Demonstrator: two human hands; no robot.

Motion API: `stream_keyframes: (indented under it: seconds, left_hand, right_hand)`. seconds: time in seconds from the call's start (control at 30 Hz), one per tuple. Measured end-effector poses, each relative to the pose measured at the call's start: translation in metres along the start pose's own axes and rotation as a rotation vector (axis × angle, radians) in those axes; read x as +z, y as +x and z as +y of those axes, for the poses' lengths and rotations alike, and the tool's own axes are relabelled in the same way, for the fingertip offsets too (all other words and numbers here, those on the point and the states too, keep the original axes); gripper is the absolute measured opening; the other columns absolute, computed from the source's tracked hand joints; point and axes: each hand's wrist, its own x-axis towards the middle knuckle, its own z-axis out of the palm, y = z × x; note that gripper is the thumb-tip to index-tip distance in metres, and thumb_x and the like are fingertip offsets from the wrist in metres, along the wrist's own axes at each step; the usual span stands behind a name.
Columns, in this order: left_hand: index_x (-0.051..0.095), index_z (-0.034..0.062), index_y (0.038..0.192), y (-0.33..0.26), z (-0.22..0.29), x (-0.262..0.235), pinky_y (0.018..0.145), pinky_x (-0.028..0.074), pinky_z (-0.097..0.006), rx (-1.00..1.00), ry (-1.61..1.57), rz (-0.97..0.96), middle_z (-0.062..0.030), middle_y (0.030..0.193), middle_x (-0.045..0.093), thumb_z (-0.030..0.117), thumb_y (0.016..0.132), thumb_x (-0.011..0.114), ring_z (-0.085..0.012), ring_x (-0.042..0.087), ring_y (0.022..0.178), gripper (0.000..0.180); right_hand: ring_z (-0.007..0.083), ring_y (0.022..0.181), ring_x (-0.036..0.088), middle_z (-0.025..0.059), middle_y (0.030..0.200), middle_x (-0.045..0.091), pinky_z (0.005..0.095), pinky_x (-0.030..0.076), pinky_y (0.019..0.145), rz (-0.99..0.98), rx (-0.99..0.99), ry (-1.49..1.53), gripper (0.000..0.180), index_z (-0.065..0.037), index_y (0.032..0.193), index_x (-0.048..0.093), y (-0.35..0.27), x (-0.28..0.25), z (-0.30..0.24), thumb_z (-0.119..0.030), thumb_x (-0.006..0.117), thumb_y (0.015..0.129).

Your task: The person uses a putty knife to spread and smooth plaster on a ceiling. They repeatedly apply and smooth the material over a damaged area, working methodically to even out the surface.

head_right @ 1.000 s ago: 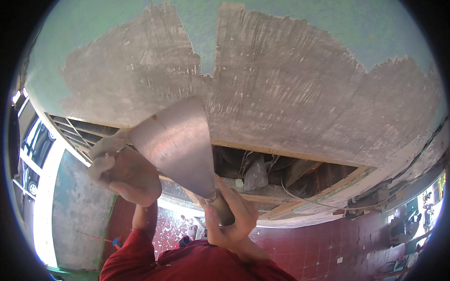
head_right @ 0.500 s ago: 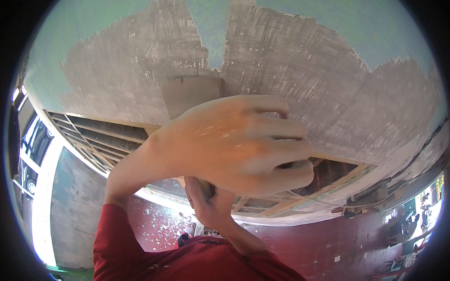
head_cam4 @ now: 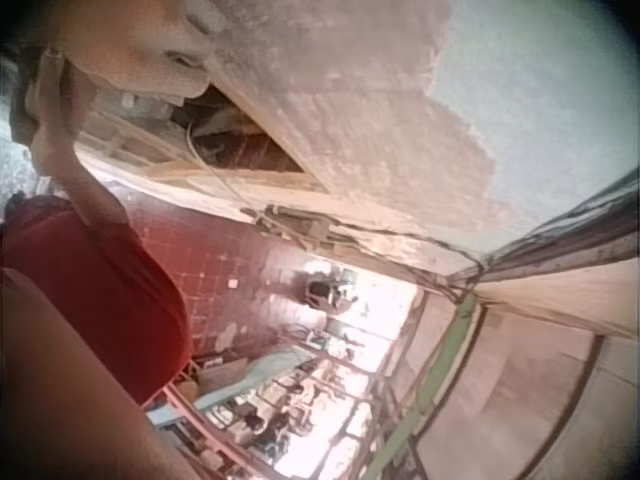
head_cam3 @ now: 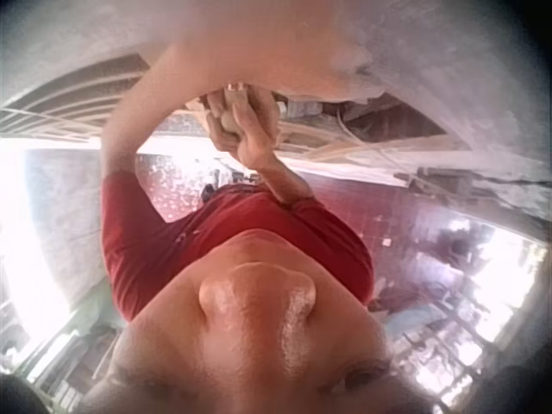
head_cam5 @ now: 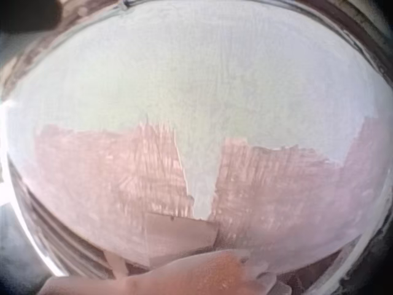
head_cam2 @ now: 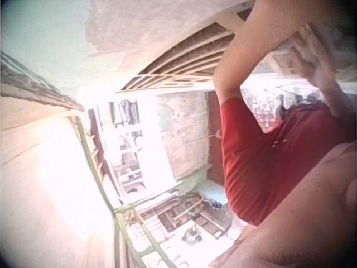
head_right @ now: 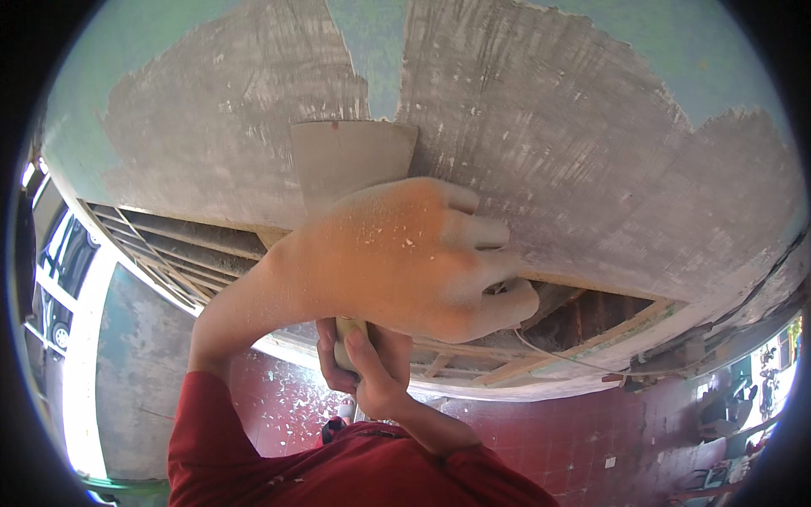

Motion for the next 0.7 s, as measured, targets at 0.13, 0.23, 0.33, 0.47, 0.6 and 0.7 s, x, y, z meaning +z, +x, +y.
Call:
stream_keyframes:
  seconds: [0.13,0.23,0.33,0.47,0.6,0.7]
  left_hand:
    - [0.061,0.0074,0.077,-0.005,0.0,-0.01,0.045,0.046,-0.029,-0.107,-0.022,-0.113,0.0006,0.052,0.054,0.018,0.067,0.065,-0.0184,0.063,0.052,0.015]
    - [0.061,0.0071,0.073,-0.006,0.002,-0.019,0.044,0.045,-0.03,-0.165,-0.003,-0.131,0.0005,0.05,0.053,0.019,0.066,0.065,-0.0184,0.062,0.05,0.014]
    - [0.06,0.0073,0.07,-0.007,0.002,-0.021,0.044,0.045,-0.03,-0.171,0.024,-0.133,0.0005,0.05,0.053,0.019,0.066,0.065,-0.0184,0.063,0.051,0.014]
    - [0.06,0.0082,0.067,-0.007,0.002,-0.02,0.045,0.045,-0.029,-0.194,0.028,-0.151,0.0017,0.049,0.052,0.021,0.066,0.066,-0.0177,0.062,0.051,0.014]
    - [0.062,0.0107,0.065,-0.009,0.003,-0.019,0.05,0.043,-0.028,-0.204,0.005,-0.156,0.0039,0.051,0.052,0.022,0.065,0.067,-0.0151,0.061,0.054,0.012]
    - [0.061,0.0123,0.062,-0.011,0.004,-0.028,0.051,0.042,-0.028,-0.206,0.026,-0.309,0.0042,0.053,0.053,0.023,0.065,0.067,-0.0137,0.061,0.057,0.012]
  right_hand:
    - [0.0071,0.038,0.026,0.0139,0.088,0.043,0.0215,0.024,0.031,0.043,0.001,0.001,0.042,0.004,0.132,0.033,0.001,0.004,0.004,-0.018,0.035,0.096]
    - [0.0064,0.038,0.025,0.0134,0.085,0.043,0.0213,0.024,0.031,0.067,0.028,0.003,0.042,0.004,0.132,0.035,-0.003,0.007,0.006,-0.018,0.035,0.095]
    - [0.0064,0.038,0.024,0.0127,0.083,0.043,0.0209,0.025,0.032,0.036,0.019,0.022,0.043,0.005,0.132,0.035,-0.001,0.005,0.009,-0.018,0.035,0.096]
    - [0.0063,0.04,0.026,0.0122,0.083,0.044,0.0204,0.025,0.033,0.037,0.03,0.11,0.04,0.004,0.131,0.037,-0.003,0.005,0.011,-0.019,0.036,0.098]
    - [0.0059,0.04,0.031,0.0115,0.084,0.047,0.0202,0.025,0.035,0.001,0.0,0.207,0.036,0.003,0.129,0.041,-0.002,0.003,0.009,-0.021,0.038,0.102]
    - [0.0056,0.039,0.03,0.0117,0.083,0.047,0.0199,0.024,0.035,0.015,0.024,0.274,0.035,0.002,0.13,0.04,-0.005,0.006,0.005,-0.019,0.038,0.102]
